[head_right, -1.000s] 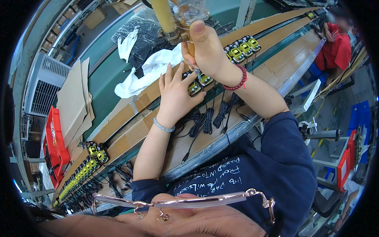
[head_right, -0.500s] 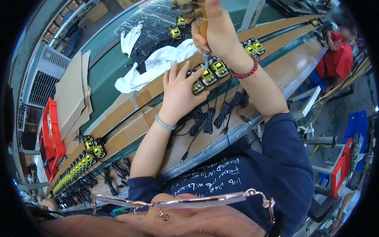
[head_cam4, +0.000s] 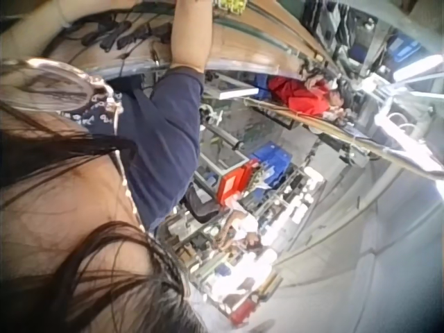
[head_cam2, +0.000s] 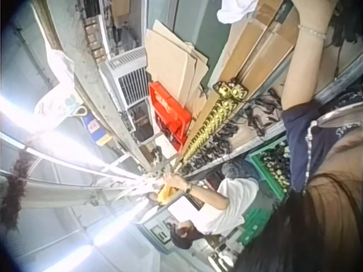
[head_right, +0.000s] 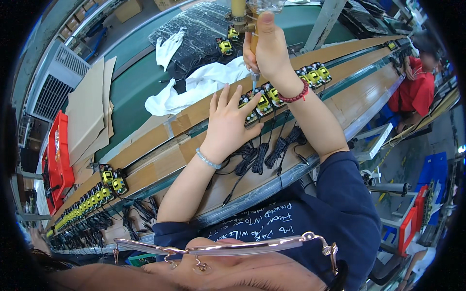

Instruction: Manually applying a substance to electronic components using a dispensing tool on an assembly line.

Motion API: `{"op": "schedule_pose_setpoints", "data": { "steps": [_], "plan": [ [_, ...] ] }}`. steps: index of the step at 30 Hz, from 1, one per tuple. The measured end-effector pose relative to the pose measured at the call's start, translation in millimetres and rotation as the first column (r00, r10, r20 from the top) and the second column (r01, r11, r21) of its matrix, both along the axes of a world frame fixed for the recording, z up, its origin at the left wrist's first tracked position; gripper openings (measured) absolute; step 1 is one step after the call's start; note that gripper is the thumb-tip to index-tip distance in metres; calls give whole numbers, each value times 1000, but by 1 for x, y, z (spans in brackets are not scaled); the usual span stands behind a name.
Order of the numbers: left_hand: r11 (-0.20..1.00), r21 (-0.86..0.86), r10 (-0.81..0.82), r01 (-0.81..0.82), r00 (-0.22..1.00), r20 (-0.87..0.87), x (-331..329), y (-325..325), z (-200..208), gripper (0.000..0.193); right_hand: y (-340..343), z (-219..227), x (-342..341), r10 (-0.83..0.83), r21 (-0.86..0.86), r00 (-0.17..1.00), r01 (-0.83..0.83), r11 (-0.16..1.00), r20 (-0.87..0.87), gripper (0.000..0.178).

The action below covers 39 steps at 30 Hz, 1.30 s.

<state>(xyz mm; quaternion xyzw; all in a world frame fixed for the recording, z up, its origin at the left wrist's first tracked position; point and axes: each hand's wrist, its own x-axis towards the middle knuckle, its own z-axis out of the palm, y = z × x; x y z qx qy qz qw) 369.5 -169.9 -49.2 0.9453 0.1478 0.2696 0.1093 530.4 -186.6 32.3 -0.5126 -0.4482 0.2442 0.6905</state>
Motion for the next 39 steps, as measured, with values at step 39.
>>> {"op": "schedule_pose_setpoints", "data": {
  "steps": [39],
  "plan": [
    [998, -2, -57, 57, 998, 2, -4, 3, 6, 63, -11, 4, -3, -4, -16, 1000, 5, 1000, 28, 88]
  ]
}}
